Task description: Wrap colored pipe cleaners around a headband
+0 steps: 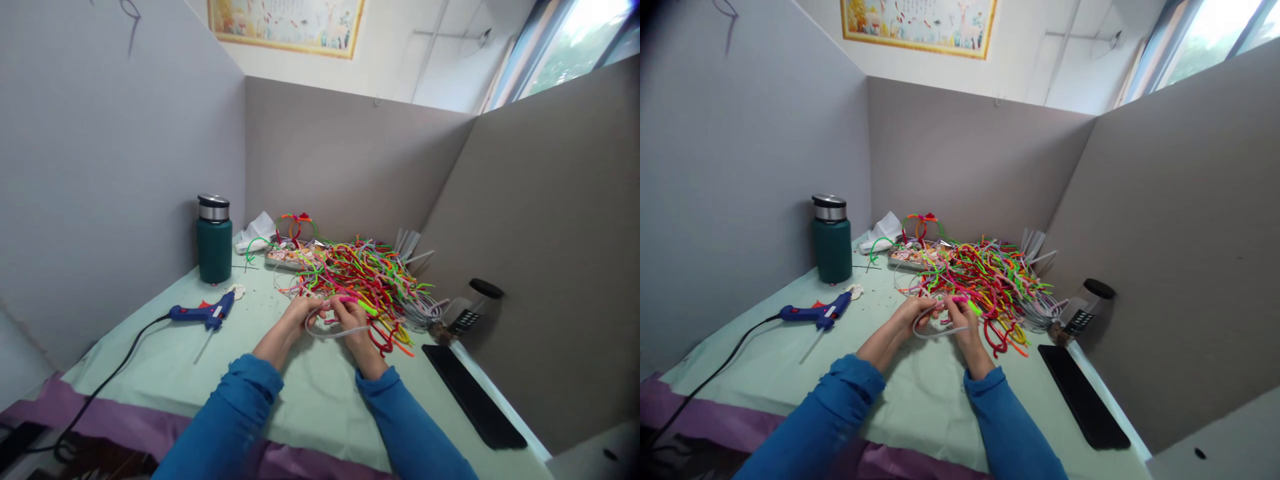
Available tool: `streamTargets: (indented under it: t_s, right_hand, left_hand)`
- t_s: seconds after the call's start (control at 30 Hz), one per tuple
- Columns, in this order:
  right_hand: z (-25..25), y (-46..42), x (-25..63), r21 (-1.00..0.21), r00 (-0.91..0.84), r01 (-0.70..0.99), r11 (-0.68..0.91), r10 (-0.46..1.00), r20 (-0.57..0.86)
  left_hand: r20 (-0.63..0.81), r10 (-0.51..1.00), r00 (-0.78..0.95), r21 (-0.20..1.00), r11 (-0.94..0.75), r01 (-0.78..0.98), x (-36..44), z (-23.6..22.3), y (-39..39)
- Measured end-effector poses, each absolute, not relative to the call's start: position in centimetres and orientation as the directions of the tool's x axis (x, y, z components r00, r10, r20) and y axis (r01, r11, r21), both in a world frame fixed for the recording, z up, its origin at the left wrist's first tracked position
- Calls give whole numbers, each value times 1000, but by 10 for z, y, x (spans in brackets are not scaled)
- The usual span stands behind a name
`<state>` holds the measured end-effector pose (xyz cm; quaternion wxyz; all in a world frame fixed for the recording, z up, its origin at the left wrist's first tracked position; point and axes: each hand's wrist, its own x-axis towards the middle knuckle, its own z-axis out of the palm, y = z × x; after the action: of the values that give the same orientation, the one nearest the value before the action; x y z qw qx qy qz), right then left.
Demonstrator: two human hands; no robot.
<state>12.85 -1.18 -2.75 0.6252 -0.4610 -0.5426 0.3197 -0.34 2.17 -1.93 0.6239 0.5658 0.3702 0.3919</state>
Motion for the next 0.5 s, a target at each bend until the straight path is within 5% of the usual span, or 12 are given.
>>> streamTargets:
  t_s: [0.2, 0.37, 0.5]
  right_hand:
    - [-36, -3, 132, -941, 277, 97, 323, 900, 337]
    - [-50, 9, 137, -946, 363, 102, 306, 875, 322]
    - [-53, 13, 140, -945, 390, 118, 305, 861, 326]
  left_hand:
    - [-13, 952, 305, 997, -10, 75, 0, -22, 24]
    - [203, 970, 131, 950, -228, 214, 1, -26, 27]
    - [376, 915, 147, 861, -403, 309, 1, -26, 25]
